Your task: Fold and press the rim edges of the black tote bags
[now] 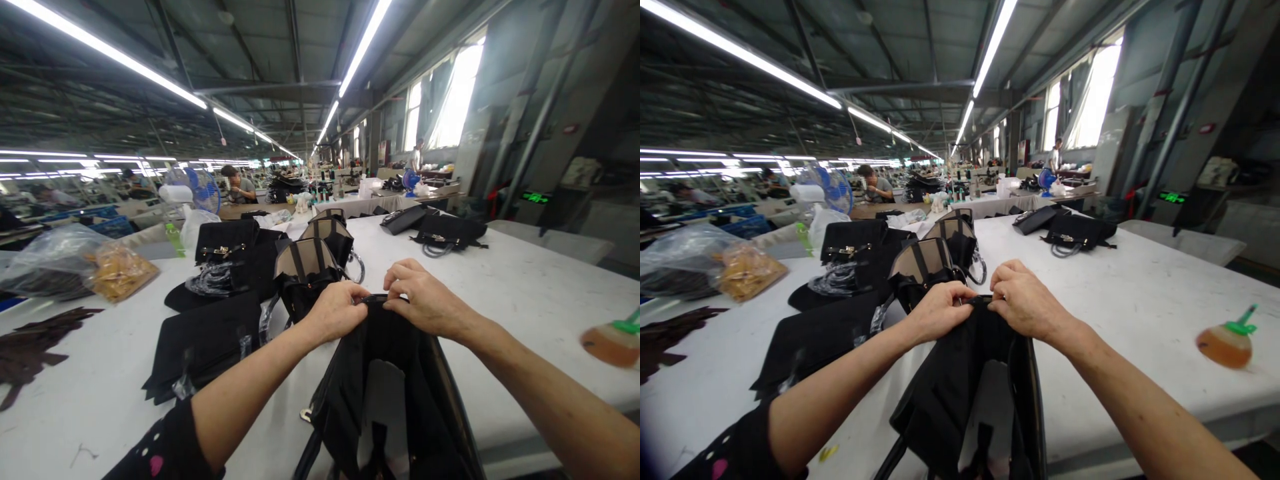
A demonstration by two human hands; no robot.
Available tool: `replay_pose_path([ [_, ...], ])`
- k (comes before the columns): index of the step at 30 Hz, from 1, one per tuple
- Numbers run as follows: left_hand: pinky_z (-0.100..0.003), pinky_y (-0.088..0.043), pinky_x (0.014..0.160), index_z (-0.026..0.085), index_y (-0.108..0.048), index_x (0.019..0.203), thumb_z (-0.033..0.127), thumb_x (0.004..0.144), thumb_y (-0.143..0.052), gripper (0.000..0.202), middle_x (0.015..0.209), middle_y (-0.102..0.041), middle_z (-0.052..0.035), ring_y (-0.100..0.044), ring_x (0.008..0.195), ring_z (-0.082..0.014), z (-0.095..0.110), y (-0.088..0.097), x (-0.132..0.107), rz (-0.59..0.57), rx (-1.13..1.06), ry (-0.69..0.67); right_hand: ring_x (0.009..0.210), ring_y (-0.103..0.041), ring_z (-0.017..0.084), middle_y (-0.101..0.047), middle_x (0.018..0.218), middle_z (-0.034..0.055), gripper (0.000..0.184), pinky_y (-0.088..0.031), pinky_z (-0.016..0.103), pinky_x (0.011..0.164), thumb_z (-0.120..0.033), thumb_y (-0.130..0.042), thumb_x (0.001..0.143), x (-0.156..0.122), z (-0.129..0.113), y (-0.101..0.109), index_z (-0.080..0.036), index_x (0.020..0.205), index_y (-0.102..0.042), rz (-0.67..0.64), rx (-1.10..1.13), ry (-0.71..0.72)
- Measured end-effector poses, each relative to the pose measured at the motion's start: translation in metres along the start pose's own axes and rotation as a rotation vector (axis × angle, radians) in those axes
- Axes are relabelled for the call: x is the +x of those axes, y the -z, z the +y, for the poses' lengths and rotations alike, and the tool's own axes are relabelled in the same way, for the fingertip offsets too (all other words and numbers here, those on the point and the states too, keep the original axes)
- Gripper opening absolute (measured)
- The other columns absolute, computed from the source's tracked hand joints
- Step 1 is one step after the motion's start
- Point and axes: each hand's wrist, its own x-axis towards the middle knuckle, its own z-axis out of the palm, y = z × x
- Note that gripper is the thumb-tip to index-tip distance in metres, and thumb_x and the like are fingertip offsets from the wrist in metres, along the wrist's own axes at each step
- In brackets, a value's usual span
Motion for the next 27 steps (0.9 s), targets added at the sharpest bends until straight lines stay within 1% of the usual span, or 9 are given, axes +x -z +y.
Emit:
replay_pose_path([
  [3,-0.023,-0.039,0.059,0.019,-0.074,0.086,0.026,0.072,-0.054,0.025,0.078,-0.068,-0.0011,-0.058,0.071,-0.0148,0.001,0.001,0.001,-0.018,-0.022,0.005,0.095,-0.050,0.022,-0.063,0.084,0.0052,0.019,-0.045,0.036,0.084,-0.020,-0.064,0.081,0.001,-0.004,0.000,-0.017,0.062,-0.062,0.010,-0.065,-0.016],
  [7,-0.023,-0.041,0.061,0.018,-0.072,0.082,0.021,0.070,-0.052,0.023,0.077,-0.068,-0.0009,-0.059,0.072,-0.0152,-0.001,0.002,0.002,-0.039,-0.036,0.010,0.094,-0.051,0.022,-0.063,0.082,0.0056,0.018,-0.046,0.034,0.083,-0.016,-0.061,0.080,0.004,-0.009,-0.001,-0.018,0.062,-0.061,0.012,-0.122,-0.029],
  [12,-0.023,-0.042,0.065,0.018,-0.071,0.076,0.020,0.069,-0.052,0.020,0.078,-0.067,-0.0010,-0.059,0.075,-0.0153,-0.002,0.005,0.003,-0.027,-0.023,-0.045,0.095,-0.051,0.023,-0.063,0.080,0.0070,0.019,-0.047,0.035,0.082,-0.014,-0.056,0.079,0.007,-0.013,-0.003,-0.019,0.060,-0.059,0.012,-0.151,-0.055],
  [15,-0.023,-0.040,0.059,0.017,-0.069,0.076,0.022,0.069,-0.054,0.017,0.074,-0.066,-0.0009,-0.057,0.068,-0.0144,0.000,0.004,0.006,-0.030,0.023,-0.019,0.095,-0.051,0.024,-0.063,0.080,0.0077,0.018,-0.048,0.035,0.080,-0.012,-0.054,0.077,0.009,-0.013,-0.005,-0.020,0.061,-0.058,0.003,-0.143,-0.067],
  [18,-0.023,-0.037,0.055,0.016,-0.068,0.072,0.028,0.072,-0.055,0.017,0.066,-0.064,-0.0007,-0.054,0.062,-0.0135,0.000,0.000,0.010,-0.018,0.053,0.010,0.095,-0.051,0.023,-0.063,0.080,0.0078,0.020,-0.047,0.035,0.080,-0.008,-0.052,0.075,0.011,-0.013,-0.008,-0.021,0.060,-0.056,0.003,-0.125,-0.074],
  [21,-0.023,-0.036,0.056,0.016,-0.067,0.068,0.028,0.074,-0.054,0.019,0.066,-0.065,-0.0011,-0.055,0.063,-0.0135,0.002,0.002,0.011,0.024,0.073,0.019,0.095,-0.051,0.023,-0.062,0.083,0.0066,0.017,-0.046,0.036,0.081,-0.009,-0.056,0.074,0.012,-0.014,-0.008,-0.021,0.062,-0.053,0.022,-0.036,-0.102],
  [23,-0.023,-0.035,0.055,0.016,-0.066,0.067,0.027,0.073,-0.053,0.018,0.064,-0.064,-0.0010,-0.055,0.062,-0.0135,0.005,0.010,0.009,0.066,0.107,0.043,0.097,-0.051,0.023,-0.061,0.091,0.0053,0.013,-0.045,0.037,0.084,-0.012,-0.062,0.073,0.008,-0.016,-0.003,-0.021,0.071,-0.053,0.073,0.085,-0.131],
  [25,-0.023,-0.033,0.054,0.017,-0.065,0.065,0.027,0.073,-0.053,0.018,0.061,-0.062,-0.0005,-0.054,0.060,-0.0136,0.008,0.022,0.003,0.121,0.142,0.099,0.102,-0.050,0.021,-0.060,0.101,0.0044,0.014,-0.043,0.037,0.090,-0.015,-0.065,0.074,0.000,-0.019,0.005,-0.021,0.080,-0.053,0.151,0.213,-0.170],
  [27,-0.023,-0.032,0.053,0.016,-0.061,0.062,0.028,0.073,-0.053,0.018,0.057,-0.059,0.0001,-0.052,0.058,-0.0138,0.009,0.032,-0.004,0.181,0.165,0.193,0.107,-0.050,0.020,-0.058,0.108,0.0037,0.013,-0.040,0.037,0.095,-0.019,-0.063,0.079,-0.014,-0.023,0.014,-0.022,0.085,-0.052,0.216,0.314,-0.235],
])
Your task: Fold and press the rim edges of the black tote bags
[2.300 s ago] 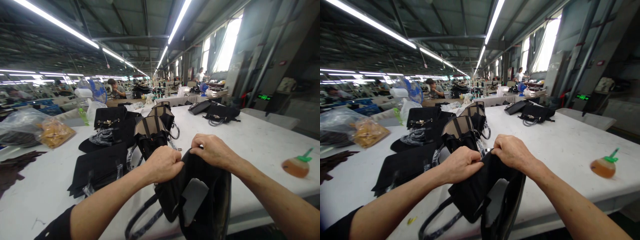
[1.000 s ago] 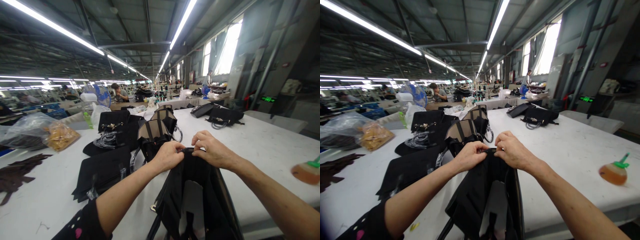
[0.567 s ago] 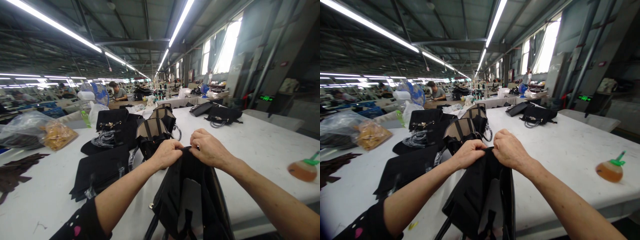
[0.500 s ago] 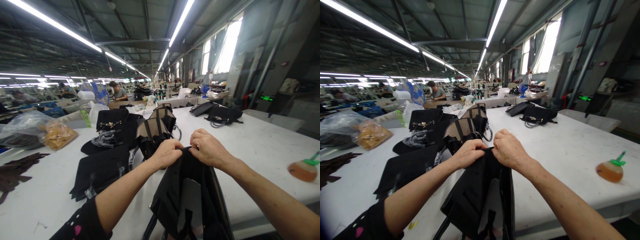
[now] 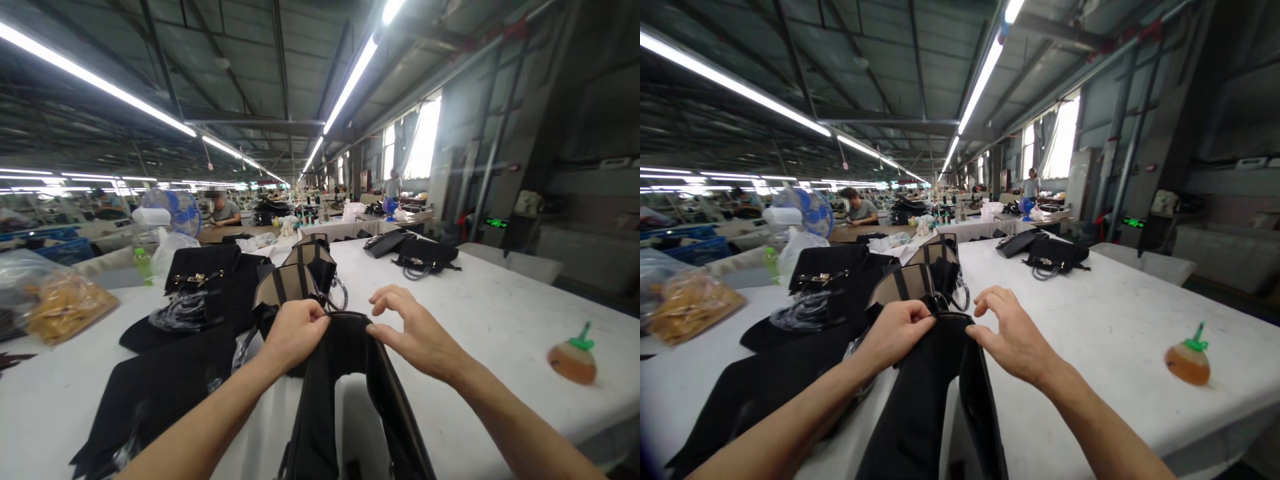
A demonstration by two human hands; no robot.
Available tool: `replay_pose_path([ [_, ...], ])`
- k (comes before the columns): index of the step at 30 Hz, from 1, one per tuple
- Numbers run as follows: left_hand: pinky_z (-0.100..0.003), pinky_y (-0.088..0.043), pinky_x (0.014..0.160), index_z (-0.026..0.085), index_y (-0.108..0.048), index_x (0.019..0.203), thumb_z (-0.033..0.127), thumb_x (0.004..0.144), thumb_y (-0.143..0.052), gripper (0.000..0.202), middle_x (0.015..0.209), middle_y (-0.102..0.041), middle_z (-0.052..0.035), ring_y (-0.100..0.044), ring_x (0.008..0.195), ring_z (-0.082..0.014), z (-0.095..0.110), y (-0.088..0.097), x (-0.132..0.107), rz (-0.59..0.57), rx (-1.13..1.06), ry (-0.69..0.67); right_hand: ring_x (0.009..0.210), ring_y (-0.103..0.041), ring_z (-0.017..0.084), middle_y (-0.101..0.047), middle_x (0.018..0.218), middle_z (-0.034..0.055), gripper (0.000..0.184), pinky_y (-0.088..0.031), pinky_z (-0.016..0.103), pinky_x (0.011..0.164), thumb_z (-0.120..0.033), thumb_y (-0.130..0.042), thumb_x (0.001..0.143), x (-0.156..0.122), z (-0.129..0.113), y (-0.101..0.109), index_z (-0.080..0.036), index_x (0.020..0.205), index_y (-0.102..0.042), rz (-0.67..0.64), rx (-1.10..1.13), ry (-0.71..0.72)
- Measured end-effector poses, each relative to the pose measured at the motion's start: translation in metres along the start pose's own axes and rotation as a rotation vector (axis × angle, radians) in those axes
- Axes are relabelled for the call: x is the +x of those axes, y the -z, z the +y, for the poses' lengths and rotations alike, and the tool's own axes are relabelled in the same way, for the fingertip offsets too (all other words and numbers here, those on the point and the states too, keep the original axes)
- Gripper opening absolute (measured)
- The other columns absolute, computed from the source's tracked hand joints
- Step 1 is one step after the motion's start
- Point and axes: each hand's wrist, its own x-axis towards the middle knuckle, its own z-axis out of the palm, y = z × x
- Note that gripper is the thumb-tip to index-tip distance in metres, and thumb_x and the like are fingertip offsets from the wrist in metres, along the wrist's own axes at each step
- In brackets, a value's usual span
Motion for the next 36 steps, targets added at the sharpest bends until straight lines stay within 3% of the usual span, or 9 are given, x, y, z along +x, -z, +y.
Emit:
replay_pose_path([
  [4,-0.024,-0.030,0.052,0.018,-0.050,0.058,0.025,0.072,-0.051,0.016,0.054,-0.054,0.0014,-0.051,0.056,-0.0137,-0.010,-0.001,-0.011,0.048,0.011,0.149,0.107,-0.055,0.019,-0.056,0.117,0.0036,0.010,-0.045,0.035,0.094,-0.030,-0.053,0.088,-0.030,-0.002,0.013,-0.025,0.096,-0.054,-0.001,0.113,-0.176],
  [8,-0.025,-0.029,0.054,0.019,-0.046,0.062,0.022,0.074,-0.048,0.012,0.056,-0.053,0.0019,-0.051,0.058,-0.0147,-0.016,-0.016,-0.011,0.029,0.099,0.130,0.105,-0.059,0.021,-0.054,0.126,0.0042,0.025,-0.051,0.034,0.088,-0.044,-0.047,0.090,-0.060,0.007,0.018,-0.029,0.109,-0.054,0.007,0.077,-0.319],
  [11,-0.027,-0.033,0.058,0.021,-0.052,0.076,0.022,0.072,-0.053,0.005,0.066,-0.056,0.0019,-0.052,0.062,-0.0157,-0.013,-0.016,-0.007,-0.031,0.156,0.033,0.108,-0.060,0.024,-0.053,0.131,0.0047,0.035,-0.054,0.035,0.085,-0.049,-0.049,0.087,-0.088,0.016,0.020,-0.031,0.117,-0.055,0.073,0.014,-0.357],
  [14,-0.031,-0.042,0.070,0.022,-0.053,0.097,0.024,0.065,-0.066,0.034,0.096,-0.057,-0.0026,-0.055,0.084,-0.0200,-0.005,-0.012,-0.005,-0.007,0.160,-0.129,0.111,-0.059,0.028,-0.050,0.136,0.0053,0.048,-0.056,0.037,0.084,-0.052,-0.057,0.080,-0.116,0.020,0.019,-0.034,0.124,-0.054,0.108,-0.006,-0.383],
  [17,-0.036,-0.044,0.087,0.021,-0.054,0.097,0.021,0.061,-0.073,0.041,0.114,-0.049,-0.0061,-0.047,0.106,-0.0246,0.007,-0.011,-0.002,-0.020,0.147,-0.388,0.112,-0.059,0.030,-0.051,0.136,0.0058,0.058,-0.056,0.038,0.085,-0.052,-0.065,0.072,-0.132,0.015,0.017,-0.034,0.126,-0.053,0.092,-0.014,-0.438],
  [20,-0.039,-0.042,0.094,0.021,-0.057,0.092,0.017,0.061,-0.075,0.036,0.114,-0.049,-0.0060,-0.044,0.107,-0.0240,0.019,-0.013,0.004,-0.139,0.082,-0.618,0.113,-0.058,0.029,-0.057,0.128,0.0047,0.055,-0.053,0.038,0.089,-0.052,-0.068,0.070,-0.133,0.008,0.012,-0.032,0.120,-0.057,0.082,-0.061,-0.483],
  [25,-0.040,-0.041,0.094,0.021,-0.065,0.093,0.018,0.063,-0.078,0.033,0.110,-0.051,-0.0063,-0.044,0.104,-0.0241,0.030,-0.018,0.019,-0.263,0.099,-0.757,0.084,-0.065,0.021,-0.070,0.095,-0.0003,0.035,-0.054,0.027,0.071,-0.053,-0.055,0.083,-0.123,0.008,0.007,-0.028,0.107,-0.060,-0.020,0.005,-0.578],
  [31,-0.043,-0.038,0.097,0.025,-0.073,0.087,0.034,0.069,-0.077,0.021,0.113,-0.050,-0.0060,-0.042,0.107,-0.0255,0.028,-0.025,0.032,-0.311,0.151,-0.808,0.078,-0.064,0.020,-0.070,0.085,-0.0010,0.027,-0.051,0.028,0.069,-0.048,-0.054,0.084,-0.114,0.018,0.009,-0.025,0.098,-0.060,-0.034,0.125,-0.546],
  [36,-0.043,-0.035,0.102,0.023,-0.073,0.075,0.031,0.079,-0.068,0.010,0.118,-0.051,-0.0056,-0.042,0.112,-0.0248,0.023,-0.031,0.041,-0.305,0.088,-0.772,0.081,-0.061,0.020,-0.068,0.086,-0.0008,0.029,-0.048,0.029,0.073,-0.051,-0.052,0.086,-0.109,0.028,0.014,-0.024,0.094,-0.060,-0.043,0.184,-0.565],
])
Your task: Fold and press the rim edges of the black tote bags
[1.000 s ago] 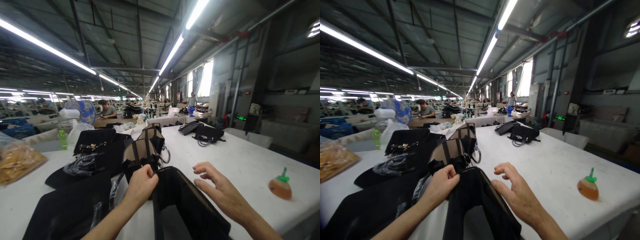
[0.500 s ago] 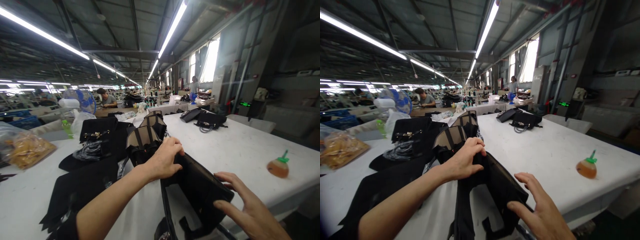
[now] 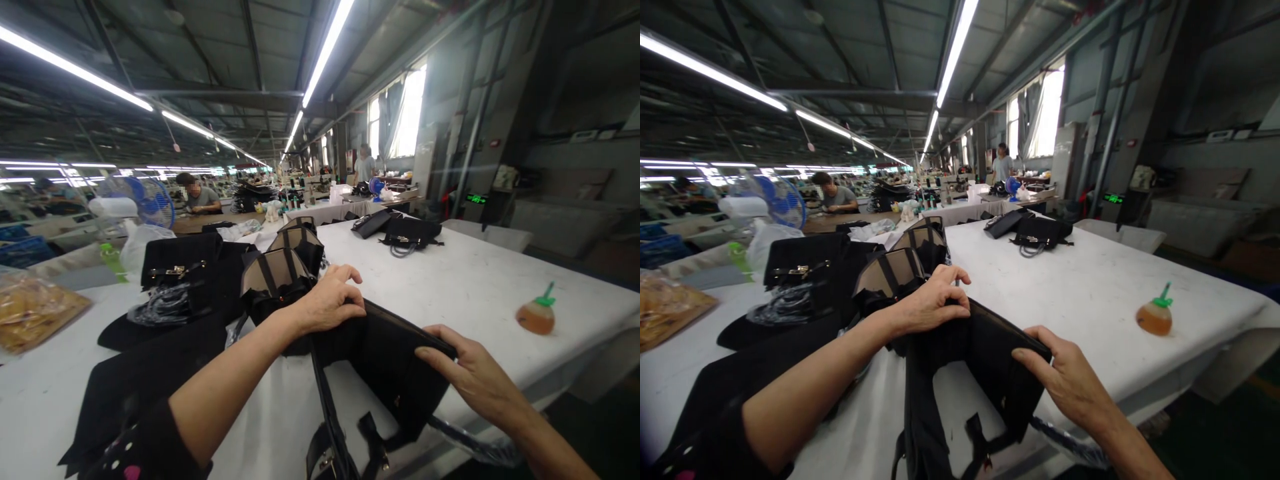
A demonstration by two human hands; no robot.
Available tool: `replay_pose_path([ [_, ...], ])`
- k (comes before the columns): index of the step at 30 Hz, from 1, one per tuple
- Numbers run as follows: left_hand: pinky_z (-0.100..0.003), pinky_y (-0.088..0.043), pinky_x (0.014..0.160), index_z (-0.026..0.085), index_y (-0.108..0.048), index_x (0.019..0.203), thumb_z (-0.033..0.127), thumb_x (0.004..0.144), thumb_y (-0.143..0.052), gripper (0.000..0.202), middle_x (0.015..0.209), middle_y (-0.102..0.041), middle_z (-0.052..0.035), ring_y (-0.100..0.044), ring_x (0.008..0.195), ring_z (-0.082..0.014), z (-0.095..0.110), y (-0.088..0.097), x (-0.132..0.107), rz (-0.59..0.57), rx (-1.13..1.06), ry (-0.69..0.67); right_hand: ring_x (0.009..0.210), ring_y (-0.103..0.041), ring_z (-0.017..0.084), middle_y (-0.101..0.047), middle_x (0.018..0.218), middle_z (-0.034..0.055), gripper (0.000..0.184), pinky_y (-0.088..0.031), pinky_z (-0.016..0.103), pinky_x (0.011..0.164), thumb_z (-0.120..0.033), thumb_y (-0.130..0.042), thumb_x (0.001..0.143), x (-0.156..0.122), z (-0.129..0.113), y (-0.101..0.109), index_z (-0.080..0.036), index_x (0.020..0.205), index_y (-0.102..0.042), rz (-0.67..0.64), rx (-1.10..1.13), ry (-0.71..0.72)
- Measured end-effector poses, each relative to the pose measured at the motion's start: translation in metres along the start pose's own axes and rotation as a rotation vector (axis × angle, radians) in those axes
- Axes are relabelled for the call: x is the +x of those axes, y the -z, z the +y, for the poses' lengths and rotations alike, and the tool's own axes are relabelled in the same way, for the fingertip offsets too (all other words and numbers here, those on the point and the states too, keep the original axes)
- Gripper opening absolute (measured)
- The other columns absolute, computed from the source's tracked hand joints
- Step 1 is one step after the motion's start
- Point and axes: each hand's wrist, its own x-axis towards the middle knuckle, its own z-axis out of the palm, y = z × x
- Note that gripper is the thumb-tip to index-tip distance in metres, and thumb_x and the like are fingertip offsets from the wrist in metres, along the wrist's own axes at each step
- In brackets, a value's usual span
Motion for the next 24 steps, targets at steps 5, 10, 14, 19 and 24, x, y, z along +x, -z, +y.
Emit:
replay_pose_path([
  [5,-0.033,-0.042,0.096,0.016,-0.067,0.072,0.019,0.079,-0.064,0.009,0.111,-0.055,-0.0059,-0.054,0.103,-0.0187,0.000,-0.006,0.009,-0.003,-0.127,0.097,0.077,-0.058,0.017,-0.063,0.083,-0.0012,0.030,-0.046,0.027,0.069,-0.050,-0.053,0.086,0.009,0.004,0.002,-0.023,0.095,-0.060,0.101,-0.002,0.017],
  [10,-0.029,-0.046,0.087,0.016,-0.062,0.070,0.021,0.080,-0.061,0.011,0.101,-0.057,-0.0031,-0.058,0.090,-0.0154,0.003,-0.013,0.014,0.038,-0.075,0.128,0.074,-0.056,0.016,-0.061,0.078,-0.0015,0.027,-0.044,0.027,0.067,-0.048,-0.055,0.085,0.014,0.006,0.002,-0.021,0.087,-0.060,0.172,-0.002,0.037],
  [14,-0.028,-0.046,0.082,0.017,-0.061,0.070,0.023,0.081,-0.061,0.013,0.099,-0.056,-0.0024,-0.058,0.085,-0.0149,0.005,-0.015,0.017,0.045,-0.006,0.145,0.071,-0.055,0.015,-0.061,0.074,-0.0013,0.024,-0.043,0.027,0.065,-0.044,-0.056,0.084,0.017,0.003,0.002,-0.020,0.084,-0.060,0.211,-0.006,0.014],
  [19,-0.029,-0.046,0.075,0.017,-0.062,0.071,0.026,0.082,-0.060,0.014,0.099,-0.056,-0.0026,-0.058,0.083,-0.0156,0.007,-0.017,0.021,0.049,0.087,0.191,0.060,-0.049,0.013,-0.054,0.063,-0.0034,0.024,-0.038,0.026,0.057,-0.042,-0.056,0.082,0.021,-0.003,-0.001,-0.020,0.074,-0.056,0.249,-0.046,-0.010],
  [24,-0.028,-0.046,0.073,0.017,-0.062,0.072,0.027,0.082,-0.061,0.014,0.100,-0.056,-0.0024,-0.059,0.084,-0.0156,0.008,-0.018,0.020,0.063,0.137,0.215,0.055,-0.045,0.011,-0.050,0.057,-0.0047,0.024,-0.035,0.025,0.054,-0.039,-0.056,0.080,0.025,-0.007,-0.001,-0.020,0.067,-0.052,0.280,-0.112,-0.004],
])
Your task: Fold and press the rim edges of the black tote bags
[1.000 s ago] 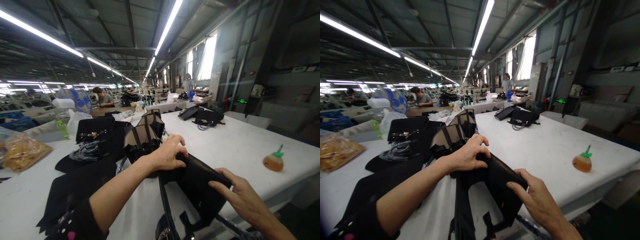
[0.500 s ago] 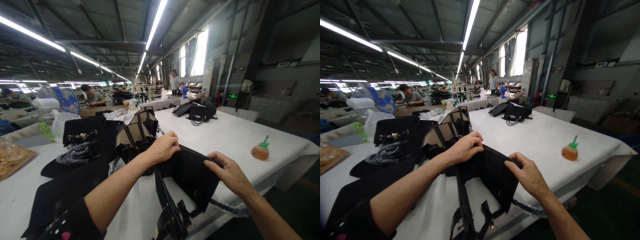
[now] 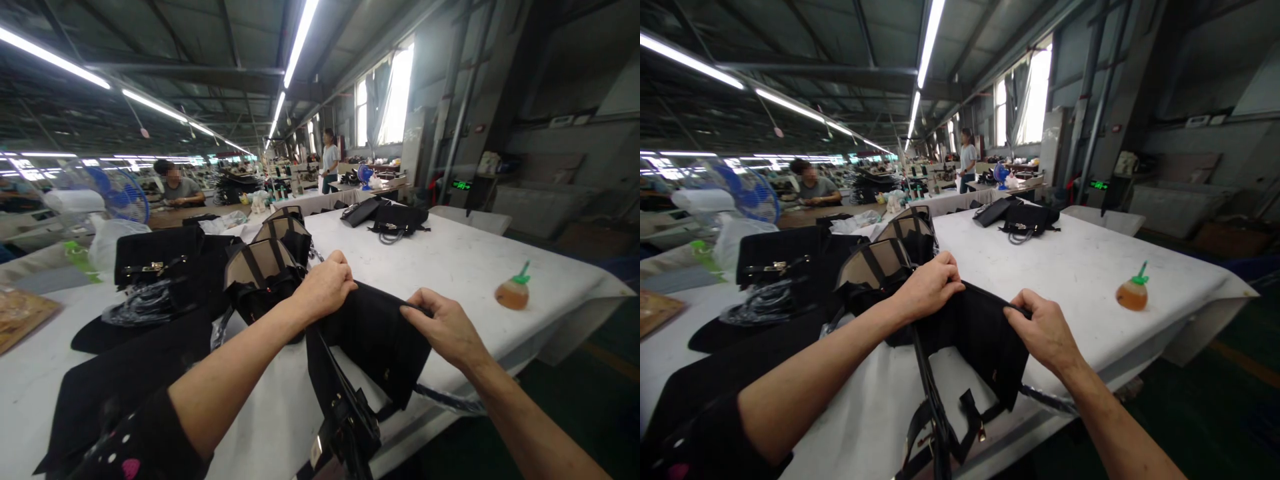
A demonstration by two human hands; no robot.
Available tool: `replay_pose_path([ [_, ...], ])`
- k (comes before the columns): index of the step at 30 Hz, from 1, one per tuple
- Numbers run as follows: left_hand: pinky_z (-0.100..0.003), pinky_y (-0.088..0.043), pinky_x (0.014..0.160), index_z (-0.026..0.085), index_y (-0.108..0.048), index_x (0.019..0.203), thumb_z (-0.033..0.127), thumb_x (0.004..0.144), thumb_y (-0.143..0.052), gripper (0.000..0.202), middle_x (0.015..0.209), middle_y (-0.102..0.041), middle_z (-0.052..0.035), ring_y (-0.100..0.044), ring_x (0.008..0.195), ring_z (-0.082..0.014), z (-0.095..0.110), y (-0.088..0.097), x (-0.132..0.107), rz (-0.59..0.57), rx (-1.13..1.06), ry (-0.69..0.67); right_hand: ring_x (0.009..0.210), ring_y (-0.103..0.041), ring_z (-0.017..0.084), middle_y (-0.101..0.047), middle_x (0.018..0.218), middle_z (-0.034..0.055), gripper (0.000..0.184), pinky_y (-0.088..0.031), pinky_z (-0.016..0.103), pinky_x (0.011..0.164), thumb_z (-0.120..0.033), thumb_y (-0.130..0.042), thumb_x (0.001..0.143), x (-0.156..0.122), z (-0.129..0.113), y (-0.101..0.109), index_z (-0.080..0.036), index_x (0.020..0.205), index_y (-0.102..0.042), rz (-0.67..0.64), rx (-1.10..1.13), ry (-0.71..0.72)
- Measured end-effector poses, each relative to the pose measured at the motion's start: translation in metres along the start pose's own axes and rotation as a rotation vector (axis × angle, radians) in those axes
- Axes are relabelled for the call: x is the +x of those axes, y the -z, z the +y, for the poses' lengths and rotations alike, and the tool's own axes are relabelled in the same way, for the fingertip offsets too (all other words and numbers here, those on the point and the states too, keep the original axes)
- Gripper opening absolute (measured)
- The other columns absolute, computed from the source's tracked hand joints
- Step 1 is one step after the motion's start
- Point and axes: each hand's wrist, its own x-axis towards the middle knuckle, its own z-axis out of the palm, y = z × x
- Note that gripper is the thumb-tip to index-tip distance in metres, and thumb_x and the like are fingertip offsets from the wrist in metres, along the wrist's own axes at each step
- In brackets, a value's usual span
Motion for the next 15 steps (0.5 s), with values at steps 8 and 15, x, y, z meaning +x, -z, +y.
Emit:
replay_pose_path([
  [8,-0.029,-0.046,0.069,0.016,-0.062,0.071,0.028,0.083,-0.059,0.017,0.100,-0.056,-0.0030,-0.059,0.079,-0.0155,0.001,0.001,0.000,0.004,0.057,0.066,0.064,-0.056,0.016,-0.065,0.070,-0.0005,0.024,-0.033,0.027,0.058,-0.046,-0.054,0.083,0.024,-0.029,0.006,-0.024,0.086,-0.063,-0.179,-0.401,0.105],
  [15,-0.029,-0.047,0.070,0.016,-0.065,0.075,0.031,0.084,-0.059,0.019,0.102,-0.056,-0.0040,-0.060,0.080,-0.0163,0.001,0.001,-0.001,0.004,0.099,0.088,0.069,-0.060,0.021,-0.069,0.074,0.0077,0.034,-0.025,0.030,0.055,-0.042,-0.043,0.088,0.050,-0.049,-0.003,-0.023,0.073,-0.066,-0.285,-0.833,0.218],
])
